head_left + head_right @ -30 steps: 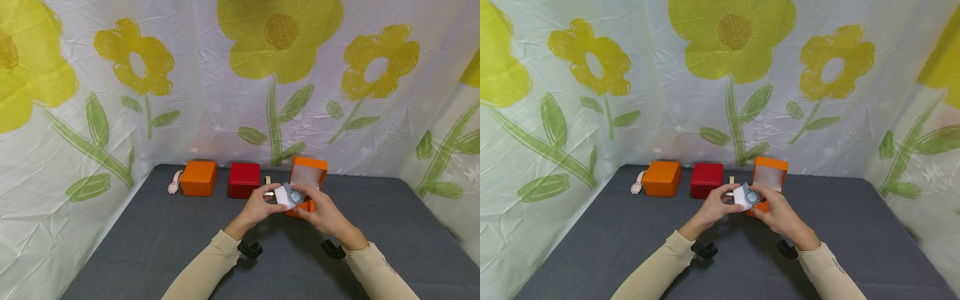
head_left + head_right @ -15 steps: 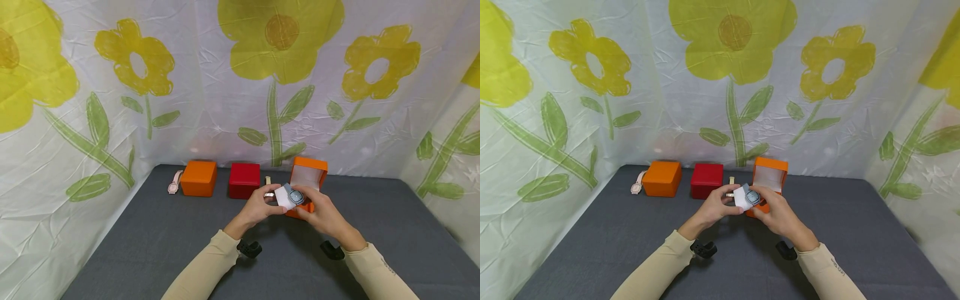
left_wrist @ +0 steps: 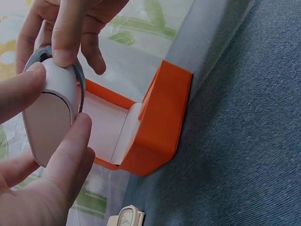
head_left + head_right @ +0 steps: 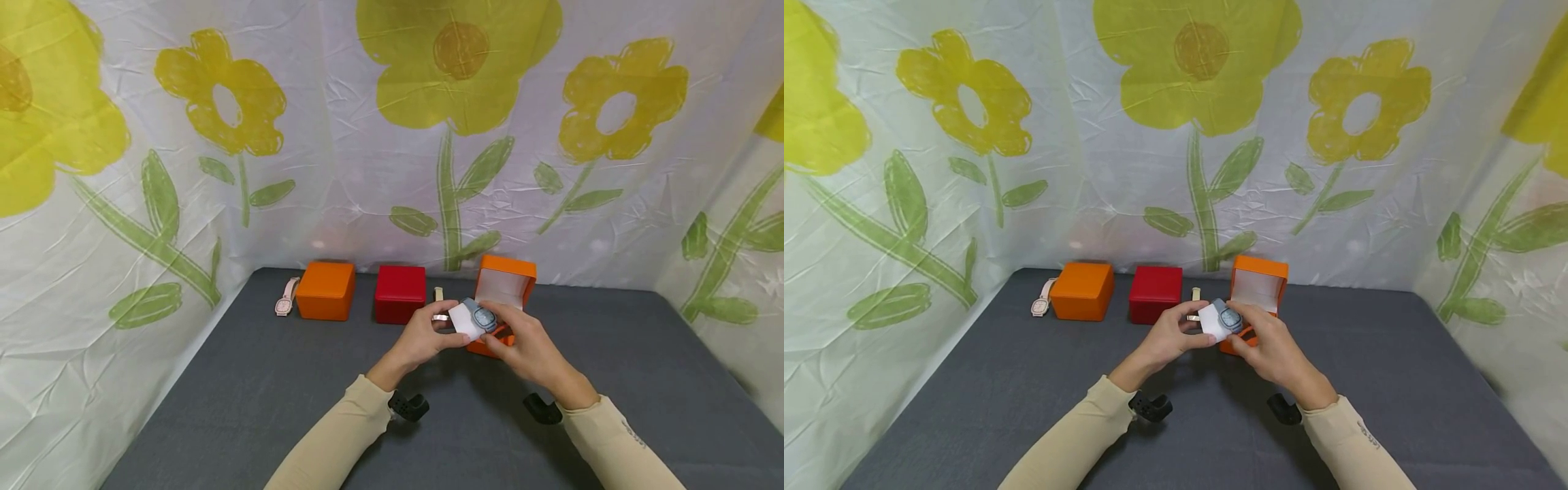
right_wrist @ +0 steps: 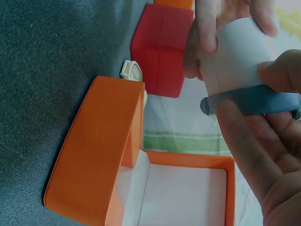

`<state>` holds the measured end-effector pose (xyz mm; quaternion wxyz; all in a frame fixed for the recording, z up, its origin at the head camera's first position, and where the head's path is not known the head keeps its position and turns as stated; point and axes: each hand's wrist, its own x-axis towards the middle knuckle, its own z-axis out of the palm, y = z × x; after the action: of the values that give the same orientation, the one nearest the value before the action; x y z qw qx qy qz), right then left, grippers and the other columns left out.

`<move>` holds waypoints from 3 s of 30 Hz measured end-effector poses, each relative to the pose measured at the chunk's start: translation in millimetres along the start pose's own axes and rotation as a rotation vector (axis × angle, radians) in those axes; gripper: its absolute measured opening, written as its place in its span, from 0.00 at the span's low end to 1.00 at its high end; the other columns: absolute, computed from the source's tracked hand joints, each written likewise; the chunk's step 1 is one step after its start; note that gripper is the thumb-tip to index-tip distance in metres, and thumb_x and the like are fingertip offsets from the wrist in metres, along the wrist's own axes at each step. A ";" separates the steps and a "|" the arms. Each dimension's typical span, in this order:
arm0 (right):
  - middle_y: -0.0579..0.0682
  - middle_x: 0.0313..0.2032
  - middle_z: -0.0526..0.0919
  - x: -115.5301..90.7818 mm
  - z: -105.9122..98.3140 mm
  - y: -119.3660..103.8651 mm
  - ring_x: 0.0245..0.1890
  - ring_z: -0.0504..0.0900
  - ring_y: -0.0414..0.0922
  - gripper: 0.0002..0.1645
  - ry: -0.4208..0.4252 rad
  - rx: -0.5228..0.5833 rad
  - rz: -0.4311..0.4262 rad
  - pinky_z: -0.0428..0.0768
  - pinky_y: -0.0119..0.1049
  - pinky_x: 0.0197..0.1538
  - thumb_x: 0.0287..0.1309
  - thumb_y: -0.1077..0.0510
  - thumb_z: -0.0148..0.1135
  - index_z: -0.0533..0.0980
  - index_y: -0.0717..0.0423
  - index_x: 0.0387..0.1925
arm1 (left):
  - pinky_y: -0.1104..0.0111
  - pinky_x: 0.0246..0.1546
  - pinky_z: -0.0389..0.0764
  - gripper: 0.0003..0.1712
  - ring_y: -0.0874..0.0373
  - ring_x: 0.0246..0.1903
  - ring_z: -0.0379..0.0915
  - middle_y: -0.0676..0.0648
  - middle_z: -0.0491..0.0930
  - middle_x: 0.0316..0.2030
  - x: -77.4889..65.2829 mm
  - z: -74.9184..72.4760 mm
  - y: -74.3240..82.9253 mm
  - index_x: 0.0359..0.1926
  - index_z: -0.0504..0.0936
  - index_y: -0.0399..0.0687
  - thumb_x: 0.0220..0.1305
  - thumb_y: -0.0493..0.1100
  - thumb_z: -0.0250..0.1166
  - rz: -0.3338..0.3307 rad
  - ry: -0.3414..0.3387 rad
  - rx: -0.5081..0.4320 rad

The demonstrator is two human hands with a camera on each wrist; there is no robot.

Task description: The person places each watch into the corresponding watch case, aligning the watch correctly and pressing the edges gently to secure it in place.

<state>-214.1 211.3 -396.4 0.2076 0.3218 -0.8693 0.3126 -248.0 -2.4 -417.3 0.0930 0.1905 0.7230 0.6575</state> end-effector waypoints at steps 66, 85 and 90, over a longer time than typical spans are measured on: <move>0.49 0.53 0.75 -0.9 1.6 15.4 0.54 0.77 0.51 0.45 -0.261 0.313 0.214 0.75 0.51 0.55 0.40 0.49 0.79 0.65 0.51 0.59 | 0.66 0.40 0.82 0.38 0.57 0.45 0.79 0.46 0.74 0.54 -1.8 -12.3 5.5 0.64 0.71 0.45 0.50 0.32 0.73 0.048 -0.255 0.072; 0.49 0.58 0.73 -1.7 -1.2 8.9 0.54 0.73 0.45 0.22 -0.133 0.135 -0.014 0.75 0.52 0.53 0.53 0.53 0.71 0.74 0.42 0.49 | 0.67 0.39 0.82 0.38 0.57 0.45 0.79 0.47 0.73 0.56 -1.3 -10.3 5.8 0.64 0.70 0.45 0.51 0.36 0.74 0.062 -0.208 0.139; 0.50 0.55 0.74 -1.5 1.0 10.9 0.51 0.75 0.44 0.19 -0.128 0.138 -0.061 0.79 0.48 0.49 0.54 0.57 0.70 0.75 0.45 0.48 | 0.68 0.37 0.81 0.39 0.57 0.44 0.78 0.46 0.73 0.56 -1.1 -9.1 3.2 0.65 0.70 0.45 0.51 0.38 0.74 0.043 -0.205 0.155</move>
<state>-220.7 217.8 -402.4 0.1383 0.3809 -0.8471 0.3438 -250.1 -11.0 -413.2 0.1371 0.2788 0.7541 0.5786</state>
